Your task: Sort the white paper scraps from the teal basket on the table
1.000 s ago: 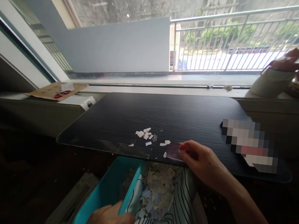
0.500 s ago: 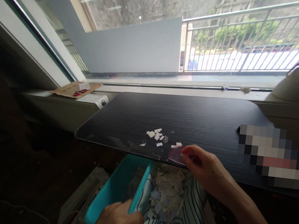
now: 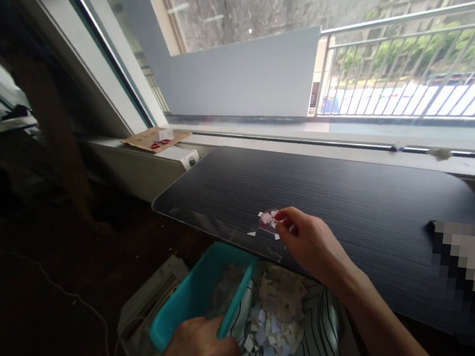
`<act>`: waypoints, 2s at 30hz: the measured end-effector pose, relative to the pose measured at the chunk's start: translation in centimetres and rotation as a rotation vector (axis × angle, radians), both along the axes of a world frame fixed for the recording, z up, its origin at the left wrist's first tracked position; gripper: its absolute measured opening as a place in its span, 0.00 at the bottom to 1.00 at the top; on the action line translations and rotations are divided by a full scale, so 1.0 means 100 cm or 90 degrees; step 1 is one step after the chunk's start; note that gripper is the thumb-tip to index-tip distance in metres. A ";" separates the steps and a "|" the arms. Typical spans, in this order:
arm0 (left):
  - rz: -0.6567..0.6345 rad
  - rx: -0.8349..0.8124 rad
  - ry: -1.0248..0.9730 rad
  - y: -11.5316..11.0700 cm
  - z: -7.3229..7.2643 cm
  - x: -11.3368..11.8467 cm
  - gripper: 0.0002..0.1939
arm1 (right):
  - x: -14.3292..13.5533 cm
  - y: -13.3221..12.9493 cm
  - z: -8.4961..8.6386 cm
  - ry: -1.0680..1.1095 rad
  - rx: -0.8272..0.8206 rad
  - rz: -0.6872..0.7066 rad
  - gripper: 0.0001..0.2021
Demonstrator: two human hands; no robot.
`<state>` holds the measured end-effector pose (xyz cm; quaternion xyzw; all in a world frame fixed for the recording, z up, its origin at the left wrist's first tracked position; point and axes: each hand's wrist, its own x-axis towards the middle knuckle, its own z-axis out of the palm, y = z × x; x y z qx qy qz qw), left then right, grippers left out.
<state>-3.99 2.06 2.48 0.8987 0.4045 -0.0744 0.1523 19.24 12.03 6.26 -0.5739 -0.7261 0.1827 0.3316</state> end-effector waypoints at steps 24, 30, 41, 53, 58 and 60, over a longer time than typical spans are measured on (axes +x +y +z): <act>-0.068 -0.047 0.062 0.008 0.012 0.008 0.10 | -0.008 -0.005 0.003 -0.106 -0.014 -0.023 0.09; -0.078 -0.036 0.053 0.007 0.006 0.009 0.11 | -0.020 -0.002 0.002 -0.092 -0.021 0.024 0.08; -0.067 -0.029 0.036 0.010 0.013 0.008 0.13 | -0.036 -0.013 0.005 -0.061 -0.062 0.059 0.09; -0.051 0.035 0.014 0.002 -0.003 0.002 0.09 | 0.028 0.012 -0.001 -0.060 0.015 -0.111 0.14; -0.020 0.066 -0.001 0.001 -0.006 0.000 0.09 | 0.032 0.024 -0.001 -0.121 0.008 -0.077 0.14; -0.014 0.072 -0.005 0.002 -0.007 -0.002 0.11 | 0.029 0.024 0.002 -0.128 0.020 -0.096 0.14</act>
